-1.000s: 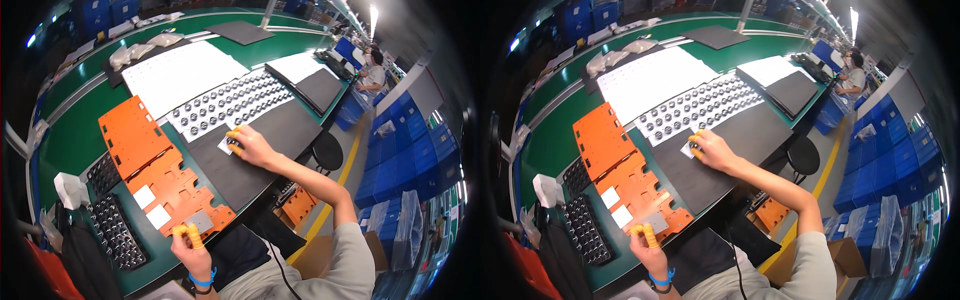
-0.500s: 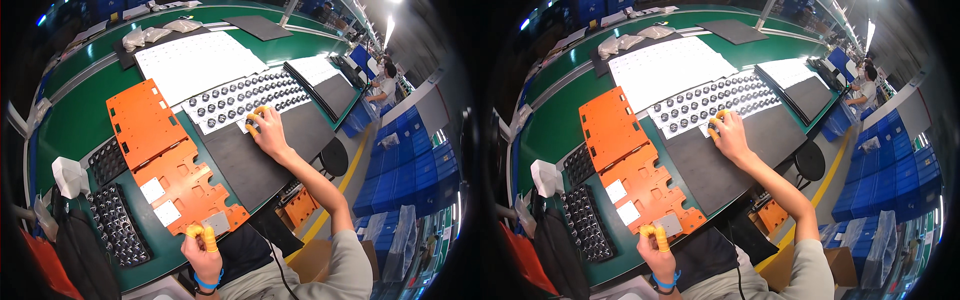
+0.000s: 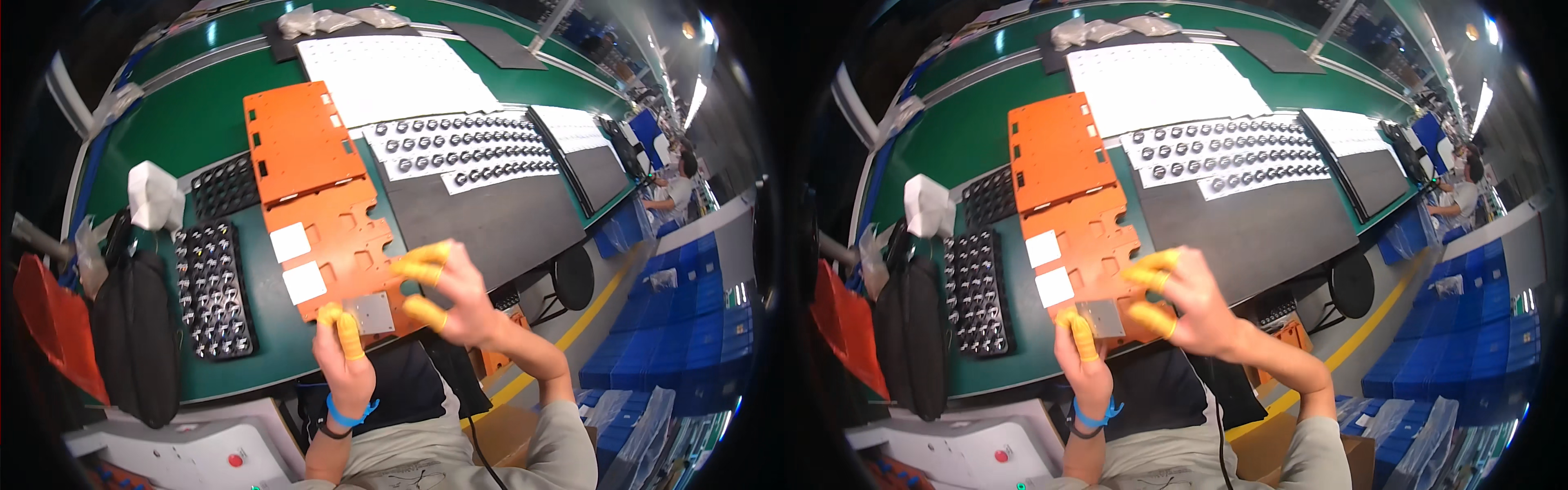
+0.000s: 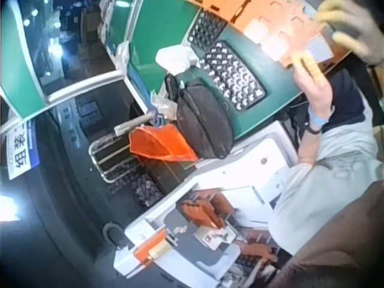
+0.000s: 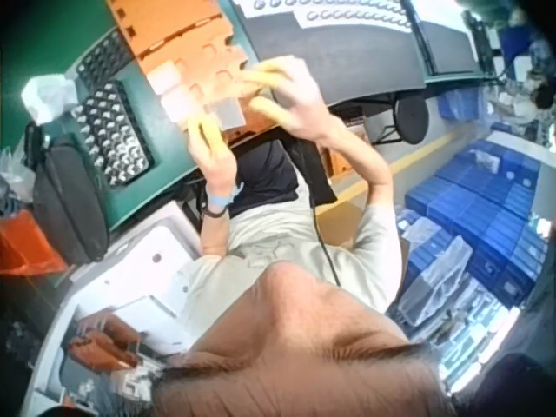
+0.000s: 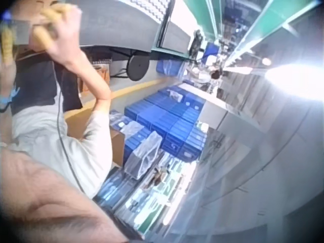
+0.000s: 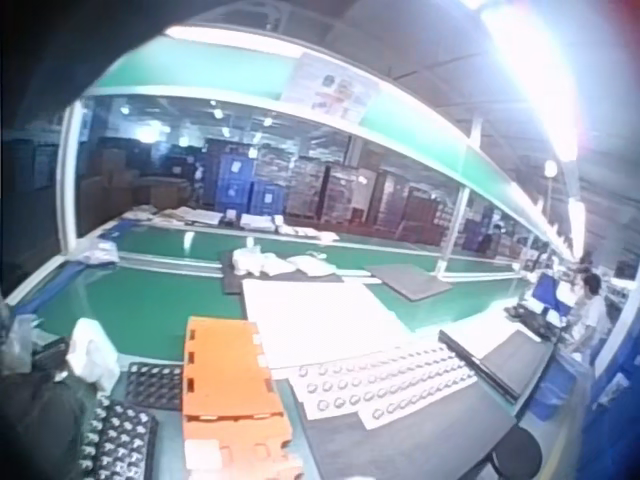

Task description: The person places an orange panel on a workbench and applies small white adhesive pads to its surface. They then pick up small cylindrical metal components from a tray and place them onto the pads on the panel. The person handles the components one at a time and arranges them in a grid pattern on the panel.

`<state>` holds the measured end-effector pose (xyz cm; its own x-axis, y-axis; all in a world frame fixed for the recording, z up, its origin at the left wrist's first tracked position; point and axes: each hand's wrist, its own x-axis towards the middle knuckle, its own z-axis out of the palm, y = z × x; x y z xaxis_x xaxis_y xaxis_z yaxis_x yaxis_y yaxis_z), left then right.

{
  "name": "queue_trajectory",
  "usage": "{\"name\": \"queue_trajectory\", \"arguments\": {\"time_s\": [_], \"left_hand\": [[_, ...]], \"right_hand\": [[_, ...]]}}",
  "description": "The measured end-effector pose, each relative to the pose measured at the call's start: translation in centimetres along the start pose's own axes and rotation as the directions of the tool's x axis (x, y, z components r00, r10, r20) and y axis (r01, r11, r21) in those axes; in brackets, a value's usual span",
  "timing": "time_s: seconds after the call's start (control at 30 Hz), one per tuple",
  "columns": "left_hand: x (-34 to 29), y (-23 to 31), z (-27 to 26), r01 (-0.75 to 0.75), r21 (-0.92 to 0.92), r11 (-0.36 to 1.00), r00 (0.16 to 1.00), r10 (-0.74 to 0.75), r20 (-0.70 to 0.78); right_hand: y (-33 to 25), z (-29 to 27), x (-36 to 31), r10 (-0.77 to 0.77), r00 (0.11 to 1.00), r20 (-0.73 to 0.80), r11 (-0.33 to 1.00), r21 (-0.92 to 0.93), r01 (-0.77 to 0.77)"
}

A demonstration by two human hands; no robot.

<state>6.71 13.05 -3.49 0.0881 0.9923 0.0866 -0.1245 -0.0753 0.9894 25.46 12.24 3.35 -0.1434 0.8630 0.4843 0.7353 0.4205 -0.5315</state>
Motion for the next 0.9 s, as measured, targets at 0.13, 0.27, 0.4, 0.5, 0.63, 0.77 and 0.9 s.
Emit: {"name": "queue_trajectory", "arguments": {"time_s": [0.13, 0.27, 0.4, 0.5, 0.63, 0.77, 0.9], "left_hand": [[0.0, 2.4, 0.4, 0.583, -0.662, 0.471, 0.810, -0.405, 0.424], [-0.3, 2.5, 1.2, 0.699, -0.674, 0.240, 0.704, -0.401, 0.587], [-1.0, 1.7, 1.6, 0.623, -0.552, 0.555, 0.777, -0.352, 0.523], [-1.1, 1.4, 1.6, 0.182, -0.103, 0.978, 0.962, -0.156, 0.222], [0.1, 3.3, -0.4, -0.112, 0.250, 0.962, 0.994, 0.108, 0.032], [1.4, 4.3, -1.9, -0.199, 0.520, 0.831, 0.971, 0.238, -0.008], [1.5, 5.1, -2.9, -0.174, 0.584, 0.793, 0.969, 0.242, -0.041]], "right_hand": [[-3.4, 2.5, -0.8, -0.084, 0.993, -0.084, 0.989, 0.115, 0.094], [-4.1, 2.8, -0.6, -0.020, 0.980, -0.200, 0.997, 0.067, 0.034], [-4.1, 1.7, -0.8, -0.027, 0.976, -0.215, 0.999, 0.020, 0.032], [-2.3, 0.8, -0.5, -0.099, 0.954, -0.283, 0.987, -0.153, 0.057], [6.7, -0.1, -0.4, 0.017, 0.918, -0.396, 0.892, -0.409, -0.193], [13.1, -0.5, 0.1, 0.014, 0.923, -0.385, 0.842, -0.494, -0.219], [15.2, -0.4, 1.0, 0.024, 0.962, -0.273, 0.773, -0.605, -0.191]]}}
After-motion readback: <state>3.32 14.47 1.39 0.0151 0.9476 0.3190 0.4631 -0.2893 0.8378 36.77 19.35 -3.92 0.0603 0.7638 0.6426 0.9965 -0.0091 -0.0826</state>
